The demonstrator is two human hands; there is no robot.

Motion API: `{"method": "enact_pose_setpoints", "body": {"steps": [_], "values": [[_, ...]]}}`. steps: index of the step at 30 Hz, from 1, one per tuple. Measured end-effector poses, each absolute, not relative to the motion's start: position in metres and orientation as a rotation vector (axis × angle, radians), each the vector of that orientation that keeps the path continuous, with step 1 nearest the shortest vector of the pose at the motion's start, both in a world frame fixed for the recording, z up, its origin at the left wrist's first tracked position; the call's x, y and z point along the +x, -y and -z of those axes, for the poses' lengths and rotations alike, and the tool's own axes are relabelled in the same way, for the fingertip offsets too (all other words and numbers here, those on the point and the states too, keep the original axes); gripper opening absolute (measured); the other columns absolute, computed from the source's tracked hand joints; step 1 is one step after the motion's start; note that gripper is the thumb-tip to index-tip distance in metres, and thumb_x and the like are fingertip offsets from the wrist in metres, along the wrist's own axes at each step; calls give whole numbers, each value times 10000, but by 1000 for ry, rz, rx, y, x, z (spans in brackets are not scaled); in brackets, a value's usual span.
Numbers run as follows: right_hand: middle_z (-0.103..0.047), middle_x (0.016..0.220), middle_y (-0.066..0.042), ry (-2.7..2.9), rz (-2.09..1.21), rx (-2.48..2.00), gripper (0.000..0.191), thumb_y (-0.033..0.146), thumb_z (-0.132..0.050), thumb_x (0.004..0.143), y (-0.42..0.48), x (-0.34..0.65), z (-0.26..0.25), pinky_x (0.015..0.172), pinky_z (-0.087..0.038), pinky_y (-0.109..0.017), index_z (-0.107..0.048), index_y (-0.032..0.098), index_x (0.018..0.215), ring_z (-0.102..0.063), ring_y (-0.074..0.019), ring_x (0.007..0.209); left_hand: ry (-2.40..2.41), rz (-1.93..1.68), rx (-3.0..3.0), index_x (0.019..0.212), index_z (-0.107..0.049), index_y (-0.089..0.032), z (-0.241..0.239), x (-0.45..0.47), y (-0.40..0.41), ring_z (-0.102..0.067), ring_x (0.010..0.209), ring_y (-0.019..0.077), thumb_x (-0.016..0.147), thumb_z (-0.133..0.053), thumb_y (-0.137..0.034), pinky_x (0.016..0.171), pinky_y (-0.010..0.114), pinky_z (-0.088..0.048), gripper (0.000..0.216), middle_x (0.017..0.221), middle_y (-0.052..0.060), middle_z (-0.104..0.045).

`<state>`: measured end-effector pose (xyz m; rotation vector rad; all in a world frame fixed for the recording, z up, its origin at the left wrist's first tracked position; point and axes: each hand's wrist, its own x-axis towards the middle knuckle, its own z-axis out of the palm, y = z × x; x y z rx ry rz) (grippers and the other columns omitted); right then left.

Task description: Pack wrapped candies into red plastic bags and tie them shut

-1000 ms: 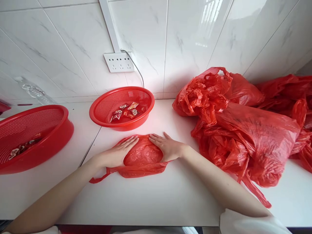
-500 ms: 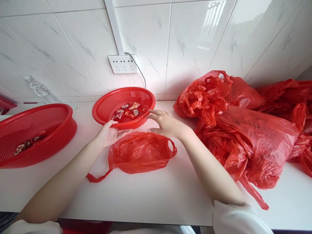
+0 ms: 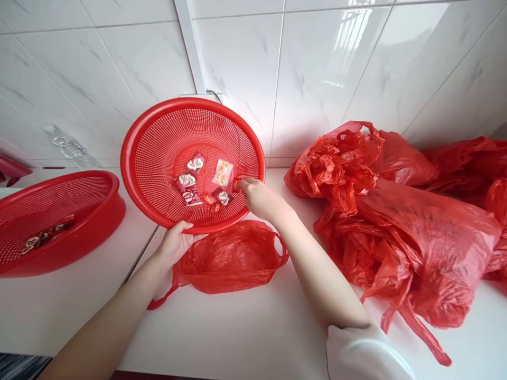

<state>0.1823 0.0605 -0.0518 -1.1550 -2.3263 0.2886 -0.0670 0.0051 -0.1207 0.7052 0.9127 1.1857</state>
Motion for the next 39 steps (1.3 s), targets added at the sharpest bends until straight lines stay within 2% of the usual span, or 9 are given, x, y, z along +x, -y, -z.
{"method": "enact_pose_setpoints", "body": {"steps": [6,11,14,18,22,25,28,32,39], "values": [[-629,1104,-123,2479,-108,-1215,321,119,-401,911,-62,166,73,878,-449,-347,-573,139,1181,-599,-232,1006,-917,-1092,713,988,-691,-89,129,-66,5,-645,1063,329,736,-558,-179,969,495,-480,299,1057,130,-721],[-416,1426,-163,2526,-105,-1394,612,48,-414,819,-66,166,88,923,-441,-428,-371,164,1418,-506,-304,1191,-884,-1048,790,1011,-703,-112,128,-57,12,-642,1070,324,754,-557,-167,974,488,-474,300,1034,108,-730],[-429,1371,-152,2621,-161,-1357,715,82,-510,772,-68,167,90,869,-466,-396,-338,245,1446,-510,-297,1160,-847,-1024,817,1053,-699,-143,123,-55,16,-646,1066,309,777,-542,-166,960,475,-483,318,1032,91,-731],[-526,1133,-146,2627,-57,-1273,434,184,-471,876,-71,166,92,814,-468,-380,-497,196,1309,-540,-262,1023,-850,-1020,816,1034,-704,-137,122,-55,17,-656,1039,319,771,-549,-186,930,486,-496,310,1011,99,-734],[-538,1125,-158,2591,68,-1218,215,229,-570,851,-77,167,96,881,-432,-427,-605,154,1050,-506,-291,1075,-920,-998,824,1018,-705,-126,125,-57,15,-653,1040,333,760,-573,-200,915,491,-506,299,1022,109,-729],[-620,1037,-134,2419,-181,-1254,149,239,-611,836,-80,169,94,880,-442,-422,-594,167,964,-562,-268,1026,-963,-996,828,1058,-690,-140,131,-60,12,-654,1032,334,765,-584,-211,894,486,-519,320,1044,99,-724],[-683,918,-76,1948,-753,-1217,283,318,-650,821,-82,173,88,783,-500,-357,-571,187,1059,-639,-209,883,-950,-1024,853,1031,-693,-144,135,-63,10,-655,1028,327,778,-574,-204,883,478,-527,286,1039,91,-724],[-707,967,-86,1494,-1401,-877,410,393,-723,744,-80,178,80,742,-534,-314,-624,146,1056,-670,-170,798,-928,-1070,839,1037,-693,-137,136,-64,9,-656,1033,317,774,-570,-189,902,471,-521,295,1030,91,-727],[-727,832,-64,1493,-1624,-884,408,365,-799,661,-71,181,74,667,-523,-263,-706,138,986,-661,-140,700,-929,-1083,778,1044,-696,-103,135,-64,8,-670,1004,319,757,-581,-199,928,476,-507,323,995,108,-735]]}}
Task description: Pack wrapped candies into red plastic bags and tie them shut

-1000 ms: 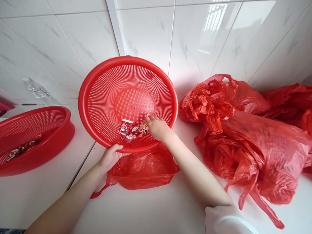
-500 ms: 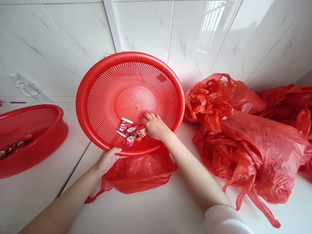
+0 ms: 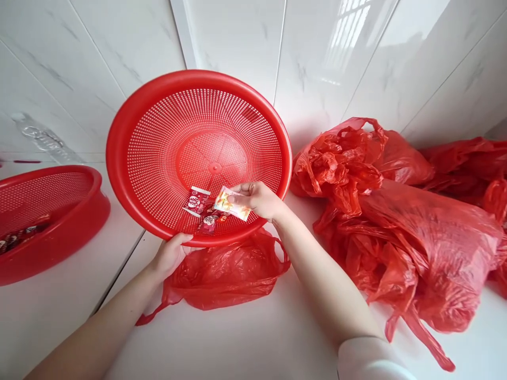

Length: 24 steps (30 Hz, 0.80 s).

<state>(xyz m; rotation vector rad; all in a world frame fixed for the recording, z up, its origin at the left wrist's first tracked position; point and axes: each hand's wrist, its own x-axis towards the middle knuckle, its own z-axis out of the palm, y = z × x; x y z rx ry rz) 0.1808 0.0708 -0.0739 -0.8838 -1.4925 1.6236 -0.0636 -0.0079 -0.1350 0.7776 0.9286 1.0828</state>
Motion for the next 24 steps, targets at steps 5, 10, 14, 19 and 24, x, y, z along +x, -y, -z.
{"method": "enact_pose_setpoints", "body": {"steps": [5,10,14,19,24], "values": [[-716,848,-38,1800,-1519,-883,300,370,-710,762,-61,177,65,647,-489,-243,-705,151,967,-631,-125,703,-893,-1222,786,1170,-644,-146,135,-59,8,-670,1014,298,752,-592,-184,935,456,-504,423,1061,87,-723],[-659,714,7,2483,-1249,-783,290,375,-524,906,-44,174,56,554,-404,-225,-708,168,819,-546,-105,607,-860,-1225,758,1173,-638,-124,131,-59,7,-663,1026,306,764,-566,-202,938,465,-497,423,1059,102,-719],[-679,819,-6,2450,-806,-845,185,224,-494,910,-39,161,62,677,-456,-252,-674,182,909,-595,-125,703,-830,-1260,801,1175,-637,-140,131,-57,9,-647,1059,300,764,-562,-173,952,460,-485,420,1059,90,-719],[-601,1244,-121,2446,-309,-909,381,115,-478,879,-42,145,81,914,-464,-359,-551,162,1250,-551,-224,1131,-818,-1175,811,1169,-644,-168,134,-50,17,-635,1078,301,756,-573,-182,945,456,-483,419,1047,72,-723],[-676,1103,-95,2401,-418,-899,291,133,-487,900,-51,145,89,860,-495,-320,-635,175,1146,-623,-195,1009,-811,-1146,796,1131,-659,-168,137,-49,19,-638,1068,303,737,-581,-194,930,446,-491,403,1017,65,-727]]}}
